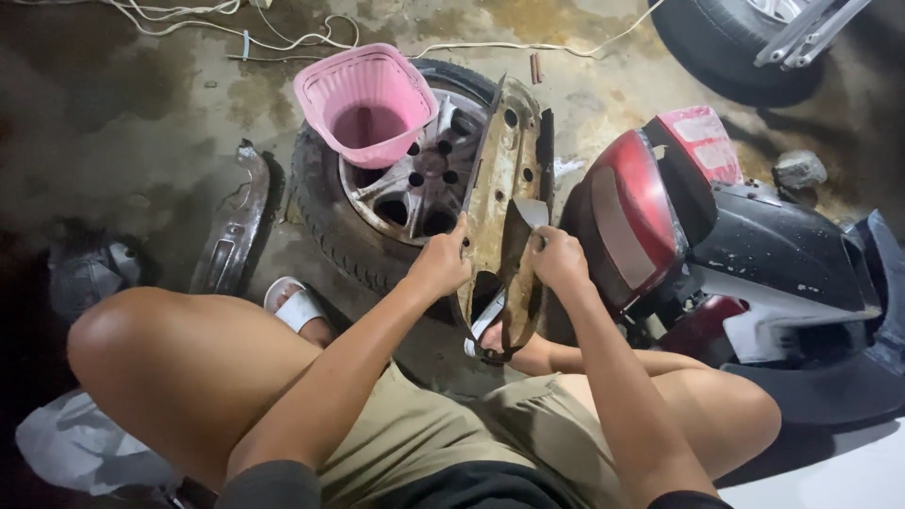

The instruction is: The person sits on the floor and uses a scraper to remove rust and debris from a metal car part. They hold the part steady with one hand while scraping the surface with the other, occasionally flipping the part to work on different areas.

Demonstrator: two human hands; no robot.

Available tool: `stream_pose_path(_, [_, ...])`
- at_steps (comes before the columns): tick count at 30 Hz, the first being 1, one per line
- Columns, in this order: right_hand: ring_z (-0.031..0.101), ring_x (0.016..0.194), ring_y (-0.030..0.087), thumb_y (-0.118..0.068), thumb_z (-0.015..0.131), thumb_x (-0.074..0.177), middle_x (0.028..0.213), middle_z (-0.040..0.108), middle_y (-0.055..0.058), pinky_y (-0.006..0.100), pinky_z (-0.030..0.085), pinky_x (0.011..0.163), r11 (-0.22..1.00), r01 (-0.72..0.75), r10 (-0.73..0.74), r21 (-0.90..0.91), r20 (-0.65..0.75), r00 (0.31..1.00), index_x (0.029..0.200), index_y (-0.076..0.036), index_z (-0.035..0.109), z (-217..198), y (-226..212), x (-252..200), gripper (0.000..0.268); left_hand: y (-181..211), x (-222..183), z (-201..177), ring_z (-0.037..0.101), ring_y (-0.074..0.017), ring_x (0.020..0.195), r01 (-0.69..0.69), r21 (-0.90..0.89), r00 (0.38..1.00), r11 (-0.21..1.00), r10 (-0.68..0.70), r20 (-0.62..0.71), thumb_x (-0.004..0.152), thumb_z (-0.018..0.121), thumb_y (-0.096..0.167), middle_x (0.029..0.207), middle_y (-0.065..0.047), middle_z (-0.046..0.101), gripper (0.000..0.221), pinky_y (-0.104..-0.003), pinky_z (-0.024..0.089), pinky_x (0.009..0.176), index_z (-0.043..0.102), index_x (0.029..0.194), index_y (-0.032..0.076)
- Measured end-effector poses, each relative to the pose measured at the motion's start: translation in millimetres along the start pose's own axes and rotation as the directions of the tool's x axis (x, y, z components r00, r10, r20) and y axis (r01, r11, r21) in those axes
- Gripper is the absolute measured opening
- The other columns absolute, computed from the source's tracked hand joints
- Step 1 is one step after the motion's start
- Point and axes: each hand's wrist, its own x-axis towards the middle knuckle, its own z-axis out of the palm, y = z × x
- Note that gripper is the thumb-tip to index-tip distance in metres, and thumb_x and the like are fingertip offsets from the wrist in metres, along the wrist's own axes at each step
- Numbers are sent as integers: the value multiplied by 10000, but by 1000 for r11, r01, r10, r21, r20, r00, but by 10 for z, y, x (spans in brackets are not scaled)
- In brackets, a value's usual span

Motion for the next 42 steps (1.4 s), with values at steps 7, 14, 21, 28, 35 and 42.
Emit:
stream_pose_path(7, [741,969,435,-360,539,970,1009,772,223,560,614,831,997,-24,34,-78,134,990,1245,-220,726,-458,-285,-1047,361,152,-196,-132,713,-468,842,31,26,999,999,-31,6,828,506,65,940,-361,696,801,-495,575,702,289,1593,-33])
stream_pose_path(14, [747,988,418,-372,523,1024,1027,756,223,538,642,784,993,-52,65,-104,123,990,1347,-263,678,-612,-222,-1004,374,185,-223,-107,683,-518,1036,15,80,998,997,-10,-58,811,522,109,1047,-383,692,780,-604,545,931,350,1561,-17])
stream_pose_path(21, [753,924,420,-330,503,1013,982,746,222,554,640,747,995,-60,72,-85,145,987,1249,-225,690,-434,-335,-835,319,274,-214,-178,721,-466,949,38,-9,999,999,-39,-25,804,541,130,994,-329,721,778,-527,586,807,400,1559,4])
stream_pose_path(28, [737,973,417,-302,533,983,1017,751,216,572,610,796,996,-9,16,-86,84,996,1235,-144,722,-403,-393,-164,353,330,-257,-213,721,-465,930,36,-8,999,999,-36,-16,793,539,119,991,-330,719,801,-518,592,766,381,1567,-7])
stream_pose_path(35, [717,1070,448,-331,478,998,1095,763,228,599,585,893,980,-20,65,-198,224,972,1257,-132,738,-639,-551,-737,417,313,-247,-229,684,-511,1025,14,97,1000,995,-12,-28,827,532,126,1022,-372,692,769,-583,563,886,352,1557,-34])
stream_pose_path(42, [755,967,430,-315,515,970,1006,778,215,520,619,845,945,4,43,-327,136,990,1270,-237,745,-496,-362,-758,387,418,-192,-27,708,-488,967,-7,80,997,997,12,-73,808,586,213,1005,-321,670,756,-514,607,802,455,1538,65])
